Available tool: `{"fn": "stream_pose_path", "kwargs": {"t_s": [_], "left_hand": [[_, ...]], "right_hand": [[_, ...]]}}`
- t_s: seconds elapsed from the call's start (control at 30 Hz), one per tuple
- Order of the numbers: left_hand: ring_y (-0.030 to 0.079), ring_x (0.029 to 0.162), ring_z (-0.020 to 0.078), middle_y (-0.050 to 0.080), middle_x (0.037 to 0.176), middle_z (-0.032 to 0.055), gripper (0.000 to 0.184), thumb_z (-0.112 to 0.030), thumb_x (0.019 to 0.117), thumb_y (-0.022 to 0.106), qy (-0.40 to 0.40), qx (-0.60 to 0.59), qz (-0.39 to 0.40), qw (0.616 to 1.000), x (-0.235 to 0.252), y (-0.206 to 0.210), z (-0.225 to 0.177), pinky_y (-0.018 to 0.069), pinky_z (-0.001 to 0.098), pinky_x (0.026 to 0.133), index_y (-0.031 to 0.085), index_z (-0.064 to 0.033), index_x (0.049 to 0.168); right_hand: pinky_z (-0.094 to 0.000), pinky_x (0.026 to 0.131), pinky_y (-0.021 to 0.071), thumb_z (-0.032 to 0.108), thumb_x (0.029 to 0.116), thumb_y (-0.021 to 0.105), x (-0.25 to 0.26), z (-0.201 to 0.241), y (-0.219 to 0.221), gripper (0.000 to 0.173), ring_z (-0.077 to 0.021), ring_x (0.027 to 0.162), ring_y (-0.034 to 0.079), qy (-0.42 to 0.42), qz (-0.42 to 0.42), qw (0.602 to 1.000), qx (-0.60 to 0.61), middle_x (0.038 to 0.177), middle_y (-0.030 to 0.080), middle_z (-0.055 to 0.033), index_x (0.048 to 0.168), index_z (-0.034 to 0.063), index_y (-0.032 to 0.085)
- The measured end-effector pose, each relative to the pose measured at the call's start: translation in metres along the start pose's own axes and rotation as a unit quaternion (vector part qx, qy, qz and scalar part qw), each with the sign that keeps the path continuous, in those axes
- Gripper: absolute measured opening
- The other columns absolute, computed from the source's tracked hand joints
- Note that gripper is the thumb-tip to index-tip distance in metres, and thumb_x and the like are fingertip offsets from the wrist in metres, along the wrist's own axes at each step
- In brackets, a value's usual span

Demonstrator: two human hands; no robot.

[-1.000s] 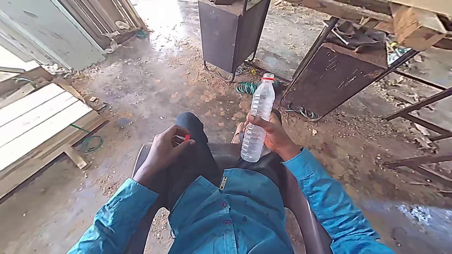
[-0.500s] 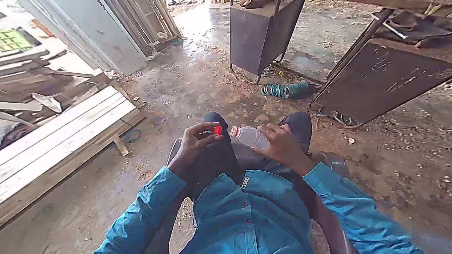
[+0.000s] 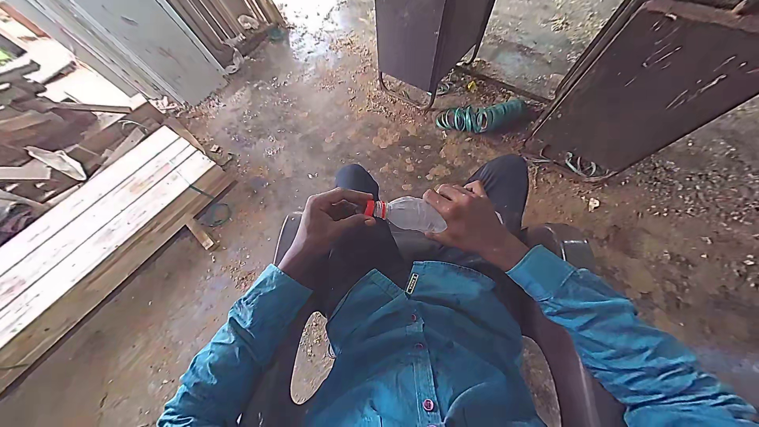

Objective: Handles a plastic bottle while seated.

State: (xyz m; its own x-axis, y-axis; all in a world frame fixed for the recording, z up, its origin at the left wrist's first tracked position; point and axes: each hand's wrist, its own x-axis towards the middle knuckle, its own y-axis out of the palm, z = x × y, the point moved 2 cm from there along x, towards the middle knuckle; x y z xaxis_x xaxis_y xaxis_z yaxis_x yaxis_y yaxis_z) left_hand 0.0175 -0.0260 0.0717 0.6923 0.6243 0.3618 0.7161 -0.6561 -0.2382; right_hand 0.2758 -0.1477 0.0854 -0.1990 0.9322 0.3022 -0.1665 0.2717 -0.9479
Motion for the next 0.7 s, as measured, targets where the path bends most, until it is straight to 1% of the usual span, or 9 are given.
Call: {"fn": "stream_pose_path", "kwargs": {"t_s": [0.1, 0.2, 0.27, 0.4, 0.47, 0.53, 0.6, 0.67, 0.7], "left_hand": [[0.074, 0.085, 0.0144, 0.076, 0.108, 0.0084, 0.038, -0.004, 0.0849, 0.082, 0.002, 0.003, 0.004, 1.000, -0.0001, 0.0008, -0.0006, 0.0646, 0.0301, 0.079, 0.069, 0.0007, 0.121], [0.074, 0.082, 0.0156, 0.076, 0.104, 0.0091, 0.038, -0.003, 0.0843, 0.083, 0.003, 0.002, 0.006, 1.000, -0.0002, 0.0014, -0.0009, 0.0648, 0.0310, 0.076, 0.069, 0.0007, 0.120], [0.075, 0.082, 0.0171, 0.076, 0.104, 0.0103, 0.038, -0.003, 0.0839, 0.083, 0.001, -0.004, 0.008, 1.000, -0.0003, 0.0016, -0.0011, 0.0655, 0.0323, 0.076, 0.069, 0.0010, 0.119], [0.075, 0.085, 0.0178, 0.075, 0.106, 0.0107, 0.037, -0.002, 0.0835, 0.083, 0.010, -0.005, 0.013, 1.000, -0.0006, 0.0027, -0.0026, 0.0658, 0.0328, 0.078, 0.069, 0.0021, 0.118], [0.075, 0.087, 0.0209, 0.074, 0.108, 0.0129, 0.034, -0.003, 0.0850, 0.081, 0.009, -0.011, 0.008, 1.000, -0.0004, 0.0030, -0.0029, 0.0662, 0.0357, 0.078, 0.067, 0.0029, 0.115], [0.074, 0.087, 0.0242, 0.072, 0.109, 0.0148, 0.031, -0.006, 0.0903, 0.076, 0.000, -0.024, -0.001, 1.000, -0.0007, 0.0027, -0.0028, 0.0661, 0.0386, 0.078, 0.061, 0.0023, 0.116], [0.074, 0.084, 0.0259, 0.071, 0.109, 0.0157, 0.033, -0.014, 0.0977, 0.066, -0.027, -0.020, -0.019, 0.999, -0.0007, 0.0009, 0.0005, 0.0654, 0.0402, 0.073, 0.055, 0.0003, 0.125], [0.072, 0.078, 0.0229, 0.071, 0.105, 0.0128, 0.031, -0.017, 0.1044, 0.055, -0.072, 0.003, -0.035, 0.997, -0.0008, -0.0010, 0.0023, 0.0640, 0.0378, 0.069, 0.056, -0.0043, 0.133], [0.070, 0.077, 0.0206, 0.071, 0.103, 0.0113, 0.030, -0.016, 0.1059, 0.049, -0.089, 0.011, -0.031, 0.996, -0.0010, -0.0021, 0.0039, 0.0624, 0.0363, 0.068, 0.060, -0.0051, 0.131]], "right_hand": [[-0.0618, 0.080, 0.0479, 0.035, 0.0685, 0.091, -0.0003, 0.0002, 0.0015, 0.064, -0.0381, 0.093, 0.069, 0.002, 0.008, 1.000, -0.003, 0.107, 0.070, -0.0177, 0.124, 0.0100, 0.070], [-0.0599, 0.077, 0.0474, 0.036, 0.0663, 0.090, -0.0002, 0.0007, 0.0049, 0.065, -0.0375, 0.088, 0.068, -0.003, 0.004, 1.000, -0.009, 0.099, 0.069, -0.0172, 0.122, 0.0108, 0.070], [-0.0607, 0.078, 0.0481, 0.036, 0.0657, 0.091, -0.0005, 0.0015, 0.0055, 0.066, -0.0387, 0.092, 0.069, -0.004, 0.007, 1.000, -0.008, 0.102, 0.069, -0.0185, 0.122, 0.0108, 0.070], [-0.0605, 0.078, 0.0479, 0.037, 0.0654, 0.090, -0.0007, 0.0015, 0.0082, 0.065, -0.0382, 0.090, 0.068, -0.006, 0.004, 1.000, -0.013, 0.098, 0.068, -0.0174, 0.122, 0.0120, 0.070], [-0.0603, 0.078, 0.0480, 0.037, 0.0655, 0.091, 0.0000, 0.0008, 0.0078, 0.066, -0.0380, 0.091, 0.068, -0.003, 0.006, 1.000, -0.013, 0.099, 0.069, -0.0174, 0.123, 0.0119, 0.070], [-0.0606, 0.080, 0.0478, 0.036, 0.0664, 0.091, 0.0013, -0.0015, 0.0067, 0.066, -0.0380, 0.093, 0.069, 0.003, 0.008, 1.000, -0.010, 0.104, 0.070, -0.0185, 0.123, 0.0109, 0.069], [-0.0605, 0.081, 0.0479, 0.036, 0.0672, 0.089, 0.0022, -0.0052, 0.0062, 0.066, -0.0372, 0.092, 0.070, 0.005, 0.003, 1.000, -0.013, 0.106, 0.071, -0.0183, 0.124, 0.0105, 0.068], [-0.0618, 0.082, 0.0477, 0.036, 0.0677, 0.091, 0.0015, -0.0035, 0.0020, 0.066, -0.0378, 0.091, 0.069, 0.005, -0.002, 1.000, -0.010, 0.107, 0.071, -0.0179, 0.124, 0.0088, 0.069], [-0.0619, 0.082, 0.0474, 0.036, 0.0678, 0.091, 0.0015, -0.0032, 0.0018, 0.066, -0.0378, 0.091, 0.069, 0.004, -0.004, 1.000, -0.014, 0.106, 0.071, -0.0175, 0.124, 0.0085, 0.069]]}}
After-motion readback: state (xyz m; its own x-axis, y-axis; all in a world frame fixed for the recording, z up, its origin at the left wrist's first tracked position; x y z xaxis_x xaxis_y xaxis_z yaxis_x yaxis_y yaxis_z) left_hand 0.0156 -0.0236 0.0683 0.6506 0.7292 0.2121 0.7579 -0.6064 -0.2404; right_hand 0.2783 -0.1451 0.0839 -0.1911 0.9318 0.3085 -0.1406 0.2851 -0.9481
